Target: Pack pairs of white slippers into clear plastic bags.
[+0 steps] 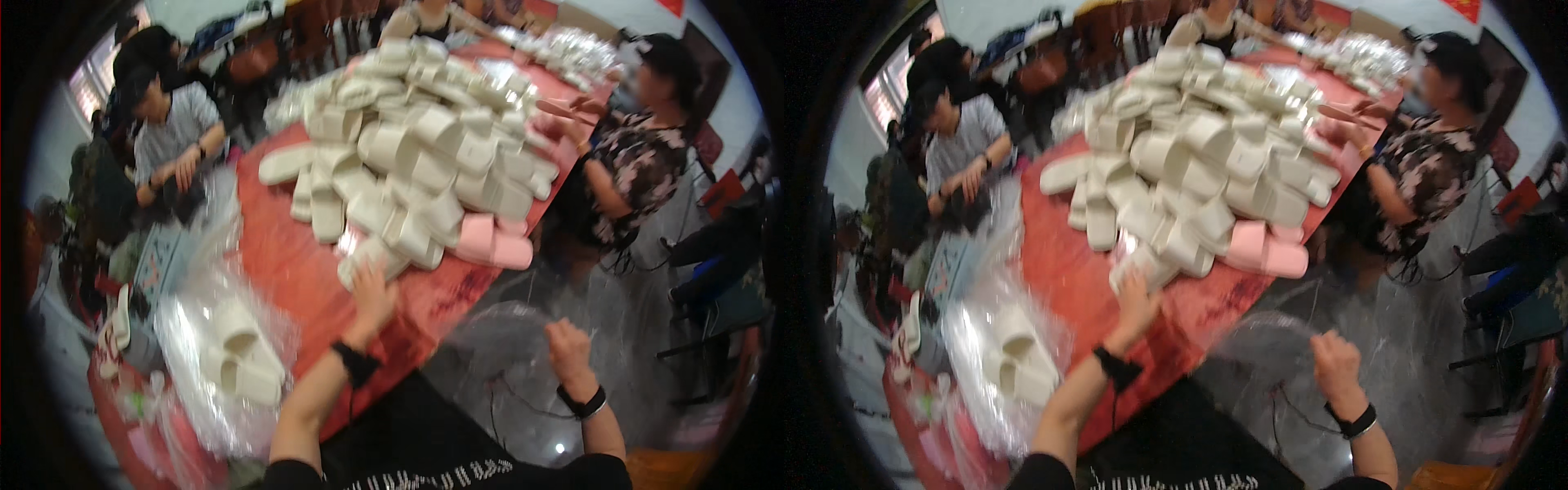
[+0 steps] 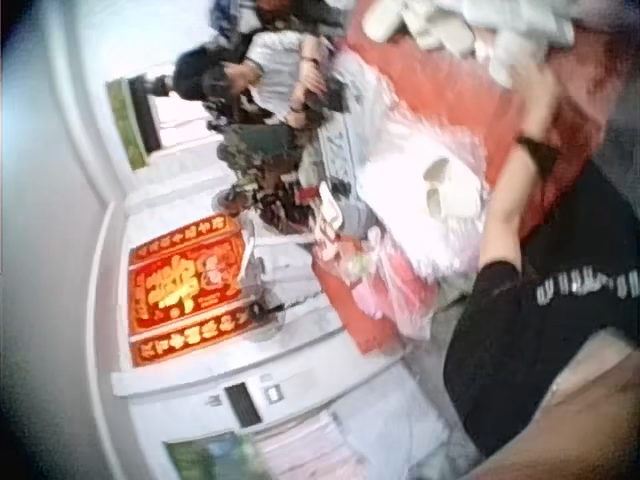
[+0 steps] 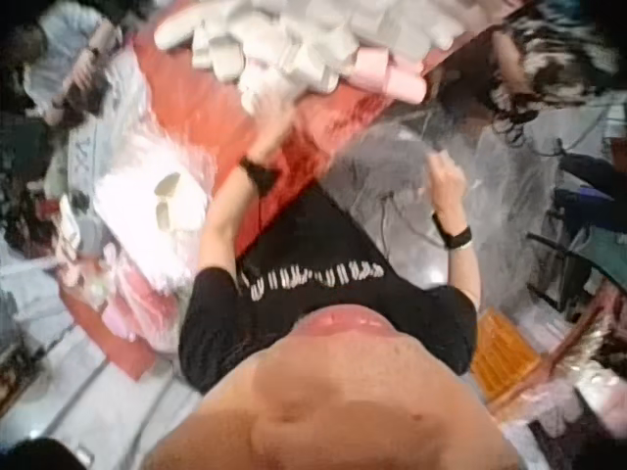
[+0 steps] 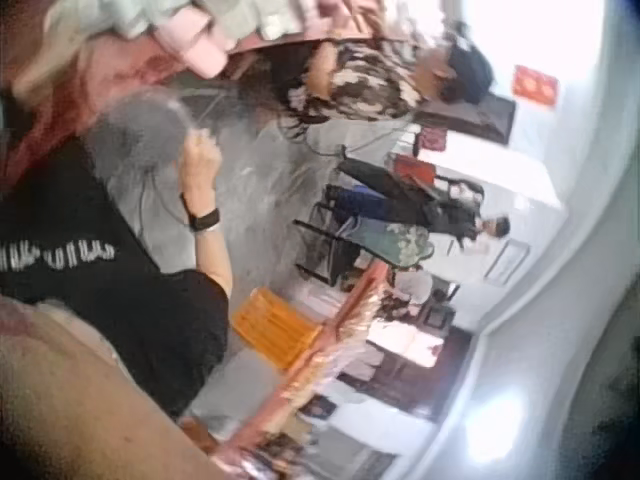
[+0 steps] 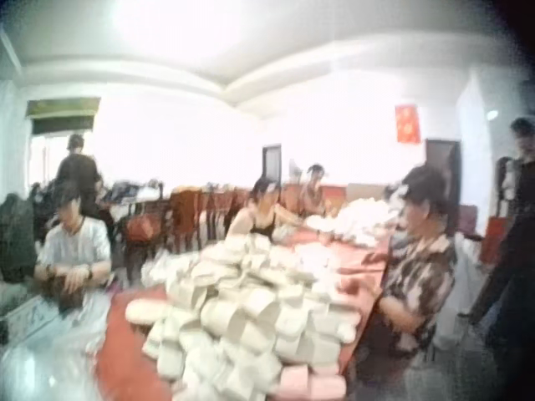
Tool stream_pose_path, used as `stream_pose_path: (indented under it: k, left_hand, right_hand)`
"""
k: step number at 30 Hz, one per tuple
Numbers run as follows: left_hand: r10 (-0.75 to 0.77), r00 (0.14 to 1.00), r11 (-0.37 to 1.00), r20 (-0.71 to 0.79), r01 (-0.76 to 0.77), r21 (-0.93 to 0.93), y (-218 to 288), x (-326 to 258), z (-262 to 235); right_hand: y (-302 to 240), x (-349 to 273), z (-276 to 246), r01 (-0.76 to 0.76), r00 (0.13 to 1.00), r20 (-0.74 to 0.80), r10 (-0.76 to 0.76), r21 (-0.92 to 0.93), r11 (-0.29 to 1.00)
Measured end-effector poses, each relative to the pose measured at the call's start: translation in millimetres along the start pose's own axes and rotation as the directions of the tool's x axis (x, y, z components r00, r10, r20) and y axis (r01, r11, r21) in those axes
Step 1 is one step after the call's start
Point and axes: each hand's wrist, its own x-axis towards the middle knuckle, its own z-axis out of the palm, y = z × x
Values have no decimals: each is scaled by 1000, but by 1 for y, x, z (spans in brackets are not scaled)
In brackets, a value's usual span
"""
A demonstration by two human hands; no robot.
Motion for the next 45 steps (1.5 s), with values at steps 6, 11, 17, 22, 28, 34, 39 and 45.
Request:
stream_pose_path:
  k: [6,11,17,22,28,34,39,45]
  left_hand:
    - [-369,864,910,344,411,-58,-42,47,-13]
    - [-265,926,964,267,256,70,-33,49,-15]
    - [318,920,912,228,-363,194,-27,53,11]
    - [309,918,876,247,-376,303,-32,42,-12]
    - [215,913,724,348,-388,570,-124,28,-84]
    - [249,865,902,436,-371,221,-126,-6,-88]
    - [-164,976,980,141,146,133,-98,-1,-70]
    - [-559,828,829,43,558,33,-124,7,-43]
  right_hand:
    - [21,-2,7,-147,989,40,144,74,986]
    - [14,2,21,-52,994,109,33,173,984]
    - [-7,17,19,26,984,165,-63,220,975]
    - [-5,8,20,-7,988,151,-32,247,969]
    - [1,-2,20,-58,989,149,21,246,967]
    - [-1,-3,15,-38,990,143,0,265,964]
    - [-2,-5,20,-15,987,158,-26,249,968]
    - [-9,-1,9,16,989,138,-61,303,953]
